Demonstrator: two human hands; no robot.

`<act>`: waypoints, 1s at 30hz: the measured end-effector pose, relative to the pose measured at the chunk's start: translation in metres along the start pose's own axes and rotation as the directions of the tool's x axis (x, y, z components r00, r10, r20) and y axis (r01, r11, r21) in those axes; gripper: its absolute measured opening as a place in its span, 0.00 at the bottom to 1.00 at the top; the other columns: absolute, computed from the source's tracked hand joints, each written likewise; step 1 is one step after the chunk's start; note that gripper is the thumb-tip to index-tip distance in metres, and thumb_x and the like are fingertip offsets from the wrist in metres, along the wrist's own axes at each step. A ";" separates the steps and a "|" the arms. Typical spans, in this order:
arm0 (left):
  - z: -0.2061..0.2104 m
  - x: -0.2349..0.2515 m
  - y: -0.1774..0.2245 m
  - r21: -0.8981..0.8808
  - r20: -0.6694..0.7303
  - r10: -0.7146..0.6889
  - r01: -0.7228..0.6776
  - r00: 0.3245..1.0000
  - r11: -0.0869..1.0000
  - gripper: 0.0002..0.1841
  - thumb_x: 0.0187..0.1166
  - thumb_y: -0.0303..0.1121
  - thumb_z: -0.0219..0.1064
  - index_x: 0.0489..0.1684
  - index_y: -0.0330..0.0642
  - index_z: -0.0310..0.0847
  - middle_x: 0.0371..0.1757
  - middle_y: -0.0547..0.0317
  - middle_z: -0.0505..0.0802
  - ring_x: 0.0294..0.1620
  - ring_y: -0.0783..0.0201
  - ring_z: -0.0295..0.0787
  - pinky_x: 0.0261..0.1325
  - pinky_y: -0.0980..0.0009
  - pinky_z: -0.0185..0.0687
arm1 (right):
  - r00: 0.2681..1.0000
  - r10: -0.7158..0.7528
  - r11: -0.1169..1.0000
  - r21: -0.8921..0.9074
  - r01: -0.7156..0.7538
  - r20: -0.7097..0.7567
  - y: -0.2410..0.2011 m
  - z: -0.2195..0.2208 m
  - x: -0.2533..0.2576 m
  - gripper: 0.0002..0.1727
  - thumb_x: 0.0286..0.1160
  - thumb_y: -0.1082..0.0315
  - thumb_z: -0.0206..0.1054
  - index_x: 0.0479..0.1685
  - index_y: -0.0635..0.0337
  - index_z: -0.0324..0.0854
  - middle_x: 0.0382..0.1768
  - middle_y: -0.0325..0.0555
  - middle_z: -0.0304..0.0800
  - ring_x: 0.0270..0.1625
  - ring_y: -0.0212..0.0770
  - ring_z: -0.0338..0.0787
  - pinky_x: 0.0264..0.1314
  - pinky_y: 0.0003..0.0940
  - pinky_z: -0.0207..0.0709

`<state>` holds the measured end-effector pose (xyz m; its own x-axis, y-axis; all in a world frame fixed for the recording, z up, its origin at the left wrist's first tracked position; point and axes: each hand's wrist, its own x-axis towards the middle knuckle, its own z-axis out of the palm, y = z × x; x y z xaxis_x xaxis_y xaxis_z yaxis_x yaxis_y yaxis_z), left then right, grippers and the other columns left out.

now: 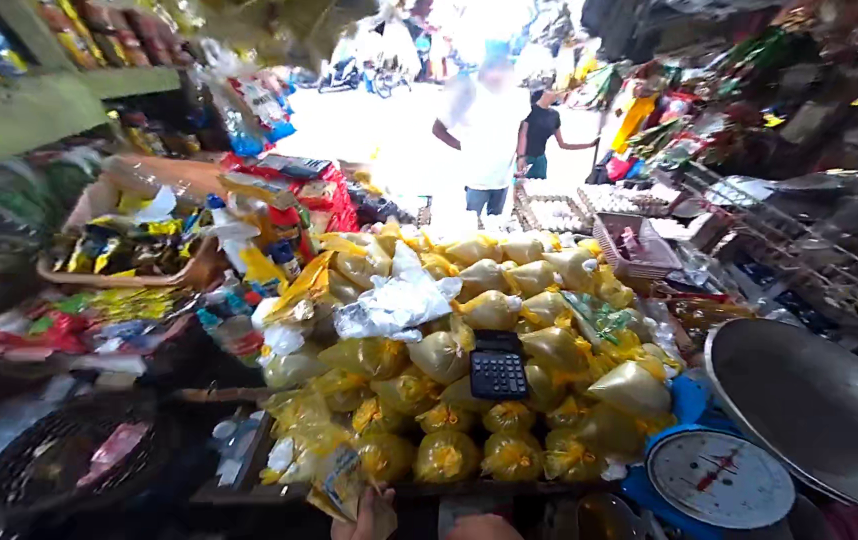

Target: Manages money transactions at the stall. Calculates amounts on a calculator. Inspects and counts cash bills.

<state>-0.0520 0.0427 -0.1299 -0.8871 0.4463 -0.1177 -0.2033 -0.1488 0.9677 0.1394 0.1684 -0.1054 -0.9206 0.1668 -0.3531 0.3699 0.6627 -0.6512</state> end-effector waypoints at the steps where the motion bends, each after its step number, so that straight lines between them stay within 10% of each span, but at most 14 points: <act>1: -0.007 0.002 0.000 -0.009 -0.038 0.020 -0.020 0.999 1.000 0.17 0.87 0.26 0.58 0.68 0.23 0.68 0.45 0.45 0.95 0.41 0.53 0.97 0.50 0.55 0.96 | 1.000 -0.004 1.000 0.002 0.004 -0.008 -0.001 0.001 0.003 0.18 0.86 0.52 0.61 0.67 0.43 0.87 0.59 0.44 0.93 0.64 0.46 0.90 0.68 0.57 0.82; 6: -0.032 -0.009 0.021 -0.009 -0.148 -0.067 0.067 0.987 0.998 0.17 0.82 0.27 0.67 0.64 0.25 0.75 0.46 0.45 0.97 0.44 0.50 0.98 0.53 0.54 0.97 | 0.990 -0.021 0.967 0.249 0.057 -0.141 -0.014 0.007 0.011 0.19 0.84 0.54 0.65 0.67 0.49 0.87 0.57 0.38 0.93 0.58 0.33 0.92 0.65 0.38 0.88; 10: -0.028 -0.032 0.040 -0.023 0.079 -0.119 0.121 0.990 0.992 0.29 0.83 0.28 0.66 0.81 0.31 0.61 0.54 0.48 0.95 0.51 0.56 0.96 0.59 0.56 0.95 | 0.973 0.064 0.688 0.716 0.117 -0.220 -0.050 0.008 0.033 0.35 0.79 0.49 0.67 0.81 0.63 0.71 0.67 0.50 0.87 0.64 0.43 0.90 0.62 0.41 0.89; 13: -0.013 -0.053 0.048 0.079 0.341 -0.092 0.069 0.935 0.995 0.39 0.83 0.27 0.64 0.93 0.37 0.45 0.79 0.48 0.80 0.74 0.63 0.83 0.79 0.61 0.79 | 0.956 0.205 0.461 0.882 0.093 -0.208 -0.079 0.005 0.048 0.22 0.82 0.63 0.66 0.68 0.68 0.77 0.51 0.52 0.93 0.51 0.41 0.94 0.56 0.39 0.90; 17: -0.024 -0.038 0.041 0.217 0.460 -0.145 0.048 0.876 0.975 0.46 0.83 0.34 0.67 0.97 0.42 0.35 0.71 0.44 0.87 0.66 0.59 0.89 0.73 0.56 0.84 | 0.893 0.334 0.377 0.911 0.166 -0.301 -0.090 0.008 0.066 0.13 0.78 0.78 0.66 0.59 0.70 0.80 0.44 0.49 0.95 0.46 0.37 0.95 0.55 0.36 0.91; 19: -0.054 -0.004 0.058 0.365 0.352 -0.179 0.041 0.919 0.930 0.51 0.78 0.43 0.74 0.96 0.42 0.38 0.51 0.47 0.96 0.48 0.58 0.97 0.58 0.53 0.92 | 0.855 0.342 0.433 0.873 0.224 -0.389 -0.086 0.005 0.079 0.13 0.79 0.79 0.65 0.61 0.69 0.78 0.46 0.43 0.94 0.49 0.32 0.94 0.59 0.32 0.89; 22: -0.130 0.080 0.093 0.221 -0.108 -0.077 0.100 0.991 0.970 0.43 0.81 0.41 0.69 0.92 0.38 0.47 0.59 0.43 0.91 0.54 0.53 0.94 0.57 0.54 0.92 | 0.848 0.250 0.589 0.769 0.250 -0.468 -0.078 -0.004 0.106 0.12 0.77 0.79 0.66 0.57 0.68 0.81 0.43 0.40 0.96 0.46 0.29 0.95 0.56 0.29 0.91; 26: -0.243 0.221 0.100 -0.112 -0.640 -0.181 0.143 0.747 0.983 0.54 0.74 0.58 0.73 0.93 0.49 0.36 0.74 0.31 0.80 0.57 0.38 0.91 0.50 0.42 0.91 | 0.926 0.056 0.781 0.595 0.193 -0.374 -0.067 0.009 0.146 0.13 0.77 0.74 0.70 0.58 0.69 0.85 0.45 0.44 0.97 0.47 0.31 0.96 0.57 0.32 0.92; 30: -0.308 0.308 0.091 -0.464 -0.659 -0.452 0.149 0.601 0.873 0.51 0.75 0.59 0.70 0.92 0.45 0.41 0.75 0.30 0.78 0.60 0.37 0.88 0.51 0.44 0.91 | 0.917 -0.050 0.946 0.276 0.170 -0.395 -0.051 0.034 0.177 0.13 0.77 0.63 0.70 0.49 0.65 0.89 0.35 0.44 0.96 0.40 0.30 0.95 0.50 0.35 0.90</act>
<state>-0.4711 -0.1051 -0.1471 -0.7145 -0.2456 -0.6551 -0.5018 -0.4726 0.7245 -0.0382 0.1393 -0.1568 -0.9124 0.4083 -0.0265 0.2279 0.4534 -0.8617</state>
